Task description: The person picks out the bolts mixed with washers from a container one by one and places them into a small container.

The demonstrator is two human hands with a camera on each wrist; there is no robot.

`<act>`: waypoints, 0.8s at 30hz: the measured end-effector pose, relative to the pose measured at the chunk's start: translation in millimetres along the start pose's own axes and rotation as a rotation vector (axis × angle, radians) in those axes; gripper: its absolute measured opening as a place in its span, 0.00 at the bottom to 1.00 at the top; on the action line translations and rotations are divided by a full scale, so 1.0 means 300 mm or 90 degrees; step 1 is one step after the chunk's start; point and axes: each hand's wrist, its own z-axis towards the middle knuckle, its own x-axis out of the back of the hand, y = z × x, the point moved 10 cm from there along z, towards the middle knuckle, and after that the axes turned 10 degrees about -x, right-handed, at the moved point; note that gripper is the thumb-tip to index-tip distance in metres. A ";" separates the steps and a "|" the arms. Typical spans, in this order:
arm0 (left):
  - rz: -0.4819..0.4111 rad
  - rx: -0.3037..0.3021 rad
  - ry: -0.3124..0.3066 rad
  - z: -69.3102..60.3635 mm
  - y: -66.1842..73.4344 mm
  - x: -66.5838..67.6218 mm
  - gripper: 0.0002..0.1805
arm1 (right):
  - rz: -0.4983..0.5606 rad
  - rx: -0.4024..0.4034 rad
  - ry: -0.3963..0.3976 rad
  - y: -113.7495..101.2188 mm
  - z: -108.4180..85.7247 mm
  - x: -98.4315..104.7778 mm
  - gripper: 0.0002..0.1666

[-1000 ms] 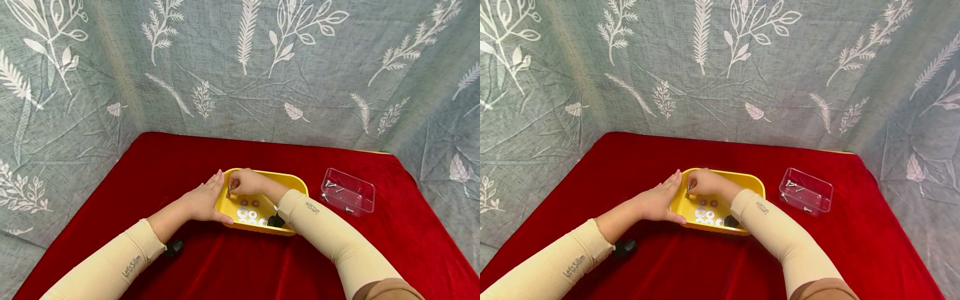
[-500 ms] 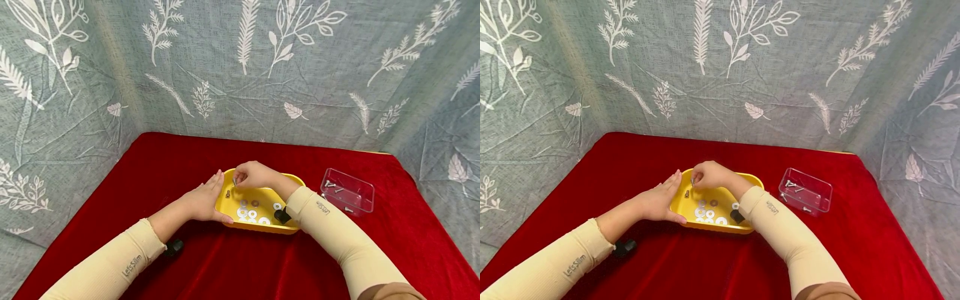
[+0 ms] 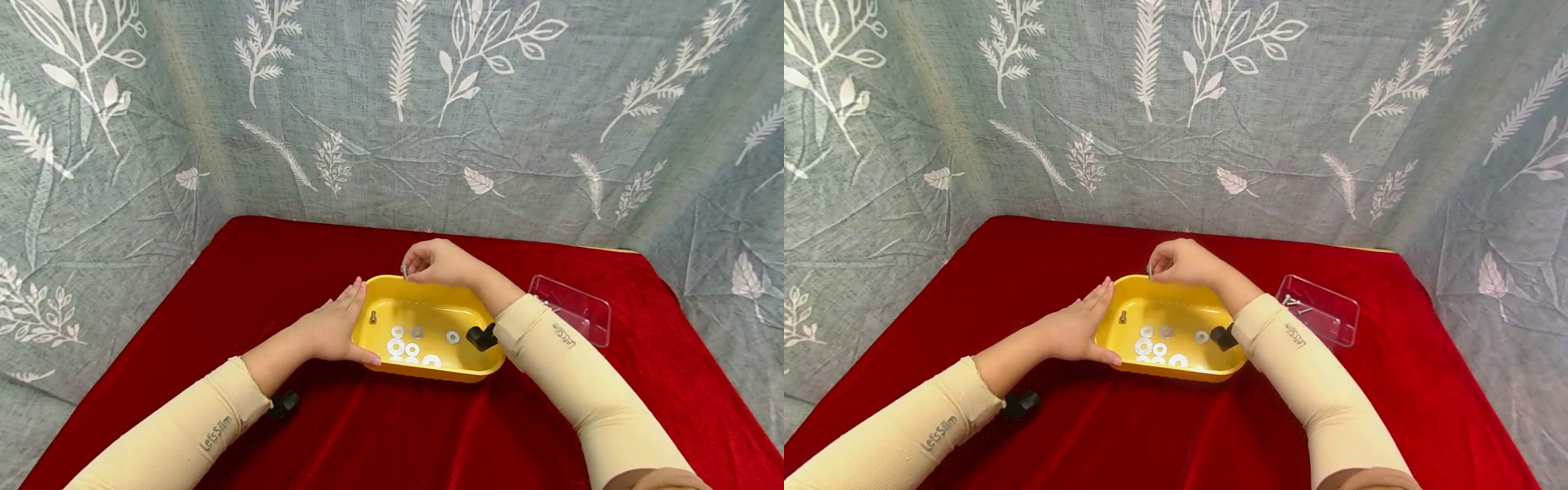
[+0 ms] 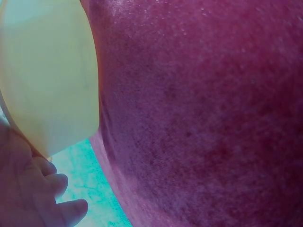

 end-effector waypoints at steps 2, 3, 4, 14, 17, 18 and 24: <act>0.001 0.002 0.000 0.000 0.000 0.000 0.73 | 0.008 -0.014 0.010 0.009 -0.014 0.034 0.07; 0.002 0.002 0.002 0.001 0.001 0.001 0.73 | 0.010 -0.020 0.015 0.015 -0.022 0.050 0.08; 0.002 0.003 0.001 0.000 0.001 0.001 0.73 | 0.014 -0.026 0.019 0.021 -0.030 0.066 0.08; 0.000 0.002 0.000 0.000 0.006 0.001 0.74 | 0.026 -0.054 0.092 0.132 -0.133 0.240 0.11; 0.005 0.000 0.001 0.001 0.006 0.003 0.74 | 0.026 -0.059 0.121 0.178 -0.178 0.296 0.11; 0.007 0.000 0.000 0.001 0.006 0.003 0.74 | 0.024 -0.064 0.129 0.195 -0.194 0.313 0.11; 0.031 0.009 -0.010 0.002 0.005 0.010 0.73 | 0.003 -0.114 0.176 0.309 -0.291 0.391 0.12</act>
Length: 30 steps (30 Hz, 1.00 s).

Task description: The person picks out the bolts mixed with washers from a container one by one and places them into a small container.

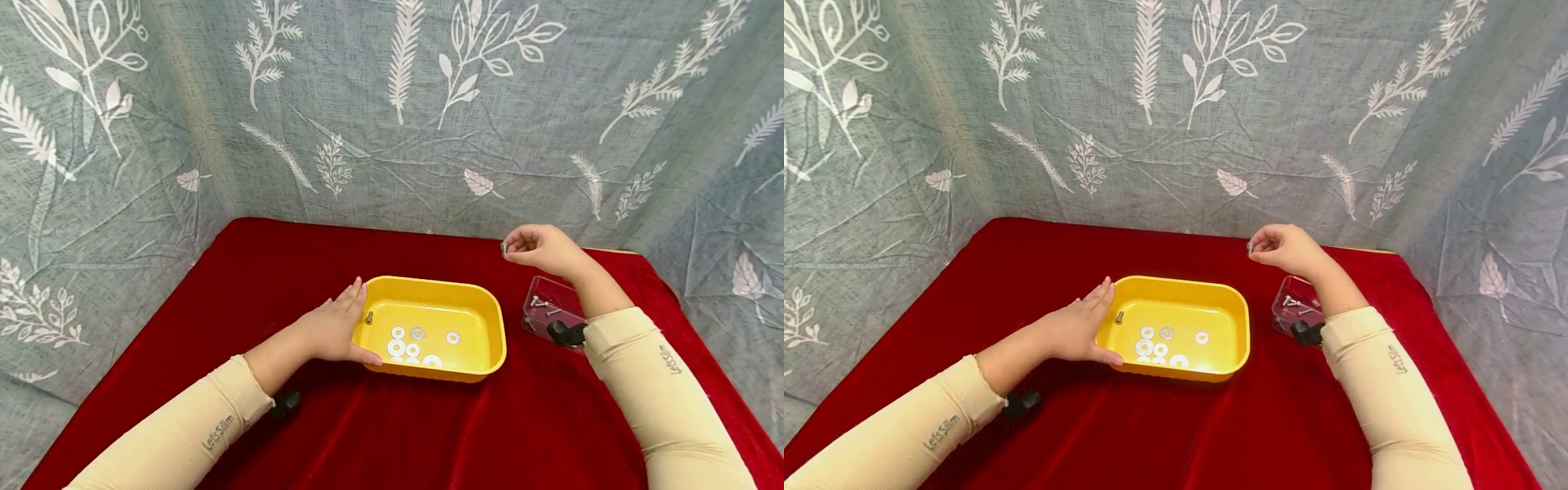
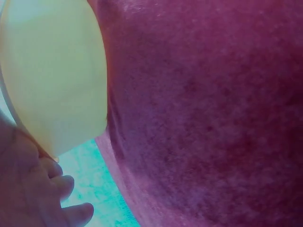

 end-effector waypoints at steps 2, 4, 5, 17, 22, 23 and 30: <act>0.005 0.007 -0.006 -0.001 0.003 0.002 0.73 | -0.006 -0.018 0.008 0.045 -0.019 0.028 0.13; 0.005 0.011 -0.009 -0.001 0.006 0.006 0.72 | -0.013 -0.035 0.015 0.090 -0.036 0.053 0.13; 0.008 0.014 -0.011 -0.001 0.008 0.006 0.72 | -0.017 -0.044 0.016 0.113 -0.044 0.065 0.14; 0.049 0.036 -0.019 0.003 0.007 0.009 0.72 | -0.016 -0.090 -0.055 0.292 -0.095 0.046 0.14; 0.044 0.031 -0.015 0.002 0.007 0.006 0.71 | -0.022 -0.091 -0.061 0.322 -0.109 0.030 0.13; 0.045 0.032 -0.016 0.001 0.005 0.004 0.71 | -0.022 -0.089 -0.060 0.326 -0.111 0.029 0.13; 0.044 0.029 -0.011 -0.004 0.001 0.001 0.72 | -0.010 -0.096 -0.066 0.357 -0.125 0.015 0.14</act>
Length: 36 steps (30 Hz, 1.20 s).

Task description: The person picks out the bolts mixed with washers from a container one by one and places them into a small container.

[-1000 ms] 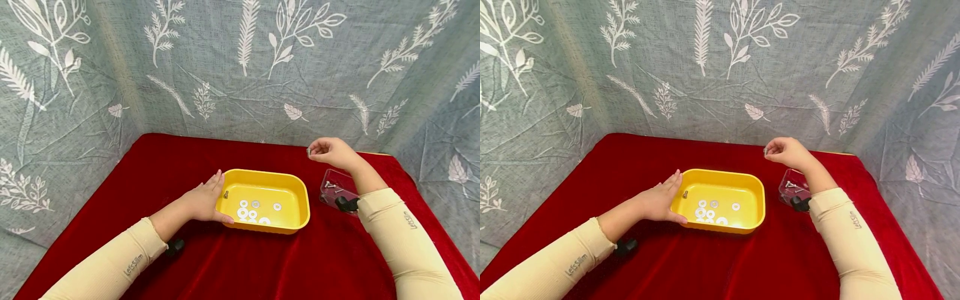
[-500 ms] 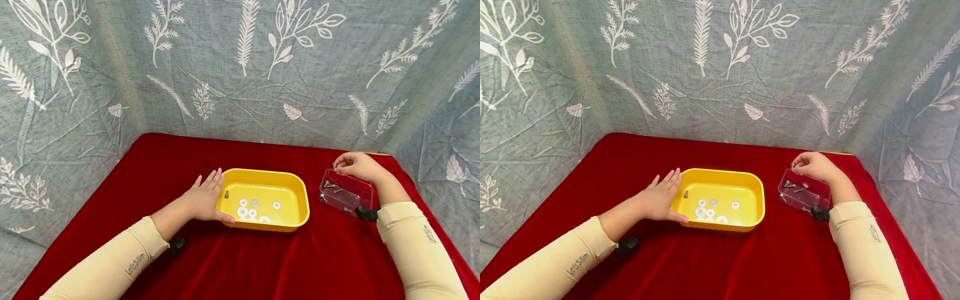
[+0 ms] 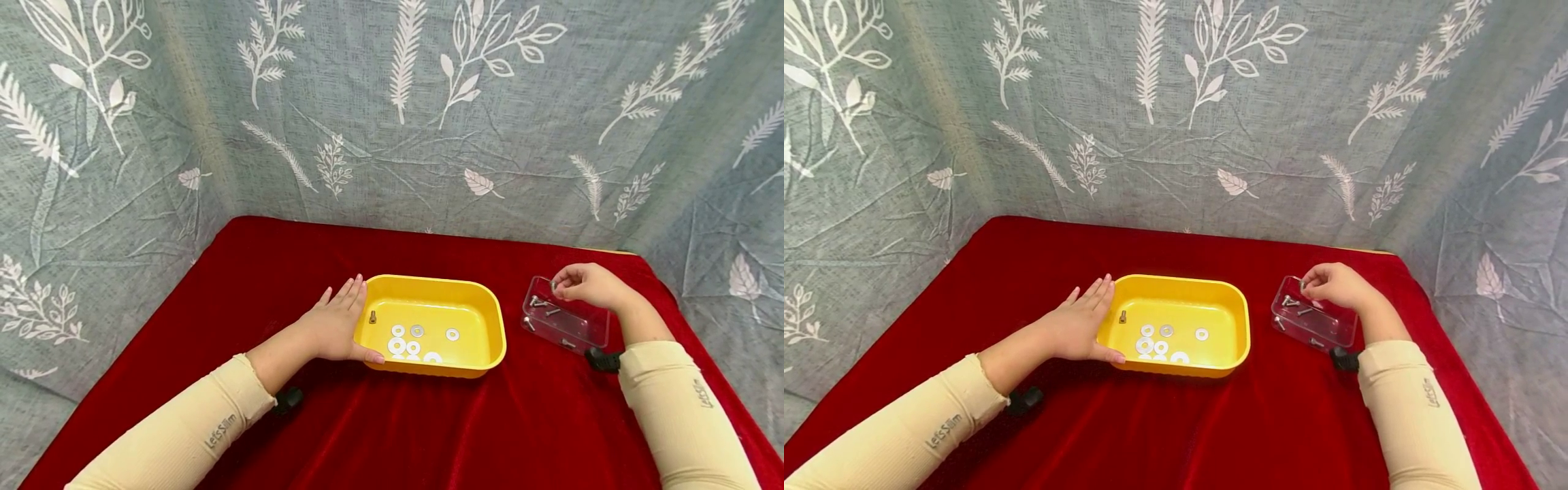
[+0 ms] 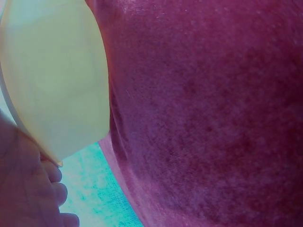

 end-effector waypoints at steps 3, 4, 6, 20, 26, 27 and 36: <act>-0.002 -0.003 0.005 0.000 -0.002 0.001 0.72 | 0.011 -0.006 0.000 0.013 -0.001 -0.007 0.15; -0.002 -0.004 0.006 0.000 -0.002 0.001 0.72 | 0.012 -0.008 0.000 0.015 -0.003 -0.009 0.15; -0.003 -0.005 0.008 -0.001 -0.003 0.002 0.72 | 0.017 -0.007 0.000 0.017 -0.005 -0.011 0.16; 0.000 -0.007 0.011 0.001 0.001 0.004 0.71 | -0.008 0.000 0.031 -0.079 0.003 0.012 0.19; -0.004 -0.003 0.013 -0.001 0.001 0.005 0.71 | 0.003 0.027 0.027 -0.190 0.042 -0.011 0.14; -0.005 -0.004 0.014 -0.002 0.002 0.006 0.71 | 0.010 0.034 0.021 -0.213 0.049 -0.019 0.14; -0.004 -0.004 0.014 -0.003 0.004 0.008 0.71 | 0.035 0.105 -0.023 -0.439 0.125 -0.110 0.13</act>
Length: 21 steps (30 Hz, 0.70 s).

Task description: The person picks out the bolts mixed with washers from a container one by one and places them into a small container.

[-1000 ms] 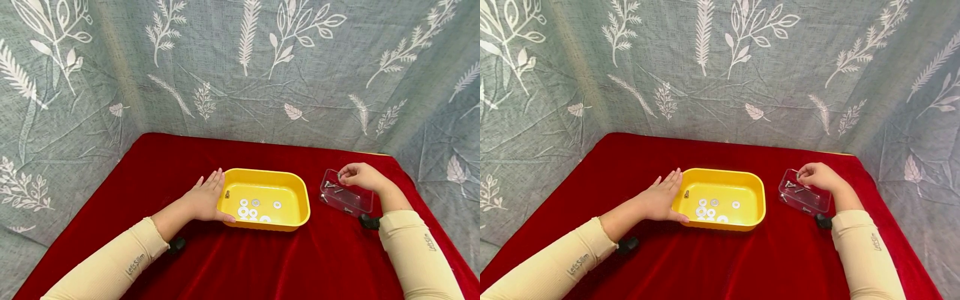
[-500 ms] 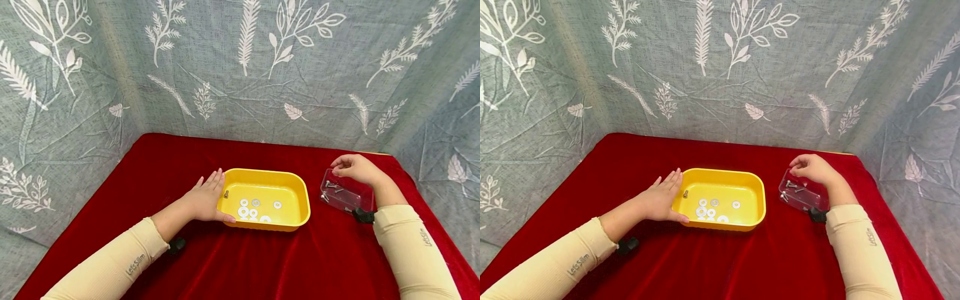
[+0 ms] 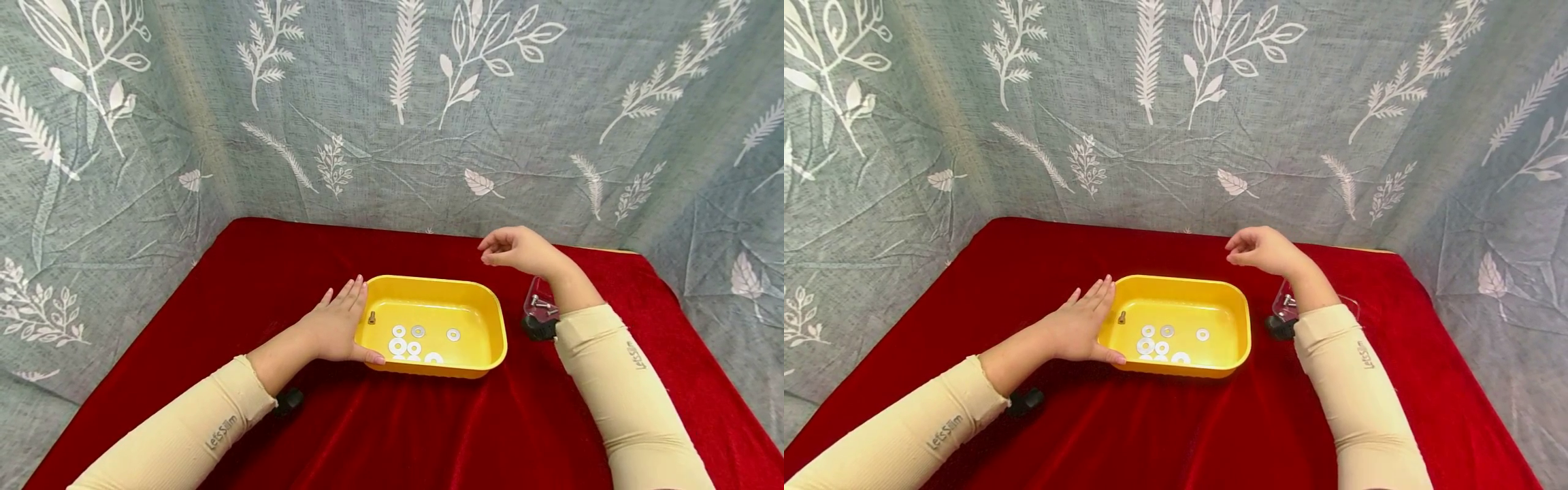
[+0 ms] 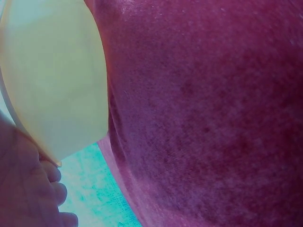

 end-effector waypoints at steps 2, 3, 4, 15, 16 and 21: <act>0.001 0.001 -0.001 0.002 -0.002 -0.002 0.71 | 0.008 0.002 -0.012 -0.037 0.028 -0.027 0.13; 0.000 0.001 -0.001 0.004 -0.003 -0.004 0.71 | 0.009 0.002 -0.018 -0.054 0.039 -0.041 0.13; 0.000 0.002 -0.002 0.005 -0.003 -0.005 0.71 | 0.013 0.002 -0.024 -0.070 0.051 -0.057 0.14; 0.000 0.009 -0.006 0.011 -0.011 -0.009 0.73 | -0.025 0.044 -0.080 -0.204 0.137 -0.248 0.11; -0.002 0.008 -0.005 0.011 -0.011 -0.008 0.73 | -0.029 0.047 -0.082 -0.211 0.143 -0.264 0.11; -0.008 0.007 -0.009 0.008 -0.006 -0.007 0.72 | -0.041 0.068 -0.102 -0.231 0.167 -0.344 0.10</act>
